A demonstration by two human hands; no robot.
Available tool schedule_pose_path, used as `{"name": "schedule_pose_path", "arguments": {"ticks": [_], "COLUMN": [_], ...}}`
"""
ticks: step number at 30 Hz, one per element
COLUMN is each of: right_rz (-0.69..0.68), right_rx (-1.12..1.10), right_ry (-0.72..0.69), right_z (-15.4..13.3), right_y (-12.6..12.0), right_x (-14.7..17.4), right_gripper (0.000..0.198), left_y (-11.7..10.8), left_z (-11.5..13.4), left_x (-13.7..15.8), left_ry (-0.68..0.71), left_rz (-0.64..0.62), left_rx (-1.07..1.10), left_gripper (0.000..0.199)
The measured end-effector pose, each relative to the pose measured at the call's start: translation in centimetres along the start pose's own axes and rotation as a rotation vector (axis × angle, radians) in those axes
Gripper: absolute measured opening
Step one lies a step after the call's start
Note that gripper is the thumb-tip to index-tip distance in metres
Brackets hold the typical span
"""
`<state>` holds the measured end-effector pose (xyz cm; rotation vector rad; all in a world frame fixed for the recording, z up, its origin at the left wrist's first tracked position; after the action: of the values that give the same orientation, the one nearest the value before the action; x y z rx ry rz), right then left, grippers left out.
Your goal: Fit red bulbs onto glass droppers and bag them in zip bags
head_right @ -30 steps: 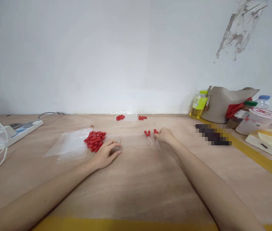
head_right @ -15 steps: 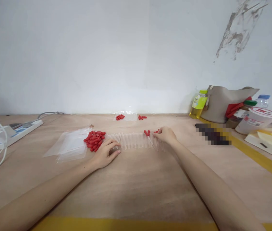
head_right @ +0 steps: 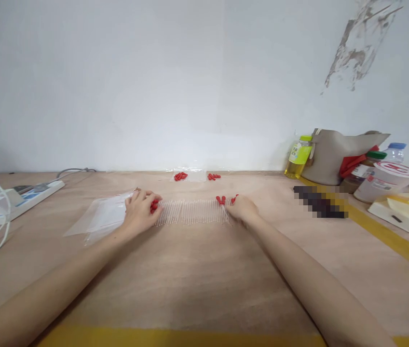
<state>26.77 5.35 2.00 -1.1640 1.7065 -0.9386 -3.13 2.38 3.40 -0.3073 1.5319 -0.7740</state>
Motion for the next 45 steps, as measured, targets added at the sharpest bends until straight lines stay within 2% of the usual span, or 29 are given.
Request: {"name": "schedule_pose_path", "arguments": {"ticks": [5,10,13,15,18,21,25,28,30,39,41,43,45], "right_rz": [-0.002,0.007,0.033,0.13,0.283,0.335,0.403,0.365,0.343,0.309,0.296,0.288,0.287], "right_rx": [0.041,0.039,0.039,0.036,-0.065,-0.194,-0.217,-0.225,-0.233,-0.297,-0.316,-0.343,-0.376], "right_ry": [0.048,0.074,0.041,-0.005,-0.149,-0.364,-0.647,-0.776,-0.804,-0.758,-0.749,-0.735,-0.725], "right_z": [-0.4,-0.3,-0.5,-1.0,-2.2,-3.6,-4.9,-5.2,-5.2,-5.0,-4.9,-4.8,-4.6], "right_y": [0.3,0.5,-0.2,-0.7,-0.6,0.5,1.9,2.3,2.4,2.6,2.6,2.8,3.1], "right_x": [-0.1,-0.2,-0.1,0.2,1.1,2.8,5.4,6.7,7.0,6.9,6.8,6.7,6.6], "right_gripper": [0.025,0.034,0.033,0.028,0.02,0.018,0.014,0.012,0.012,0.011,0.012,0.012,0.012], "left_y": [-0.9,-0.7,-0.1,0.3,1.0,1.7,2.5,2.7,2.6,1.3,1.0,0.8,0.9], "left_z": [-3.7,-6.2,-6.4,-6.1,-5.4,-4.9,-4.7,-4.7,-4.6,-3.4,-2.5,-1.2,0.1], "left_x": [-2.4,-3.1,-3.4,-3.8,-4.5,-5.1,-5.3,-5.0,-4.8,-4.9,-4.4,-3.2,-1.4], "left_ry": [-0.157,-0.287,-0.272,-0.228,-0.194,-0.206,-0.223,-0.201,-0.177,-0.07,-0.042,-0.016,0.003], "left_rz": [-0.066,-0.199,-0.304,-0.365,-0.409,-0.433,-0.464,-0.452,-0.421,-0.175,-0.098,-0.053,-0.114], "left_rx": [-0.1,-0.125,-0.116,-0.116,-0.133,-0.173,-0.205,-0.191,-0.172,-0.09,0.004,0.186,0.367], "left_gripper": [0.018,0.022,0.024,0.025,0.026,0.024,0.019,0.018,0.017,0.016,0.017,0.016,0.013]}}
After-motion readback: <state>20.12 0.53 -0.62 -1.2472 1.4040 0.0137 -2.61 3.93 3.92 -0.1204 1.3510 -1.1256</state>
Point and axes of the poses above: each hand's wrist, its own x-axis away from the middle knuckle, its own y-axis out of the palm, z = x × y, the point moved 1 cm from there along -x, towards the middle knuckle, and after that the axes turned 12 degrees about z, right-handed, at the moved point
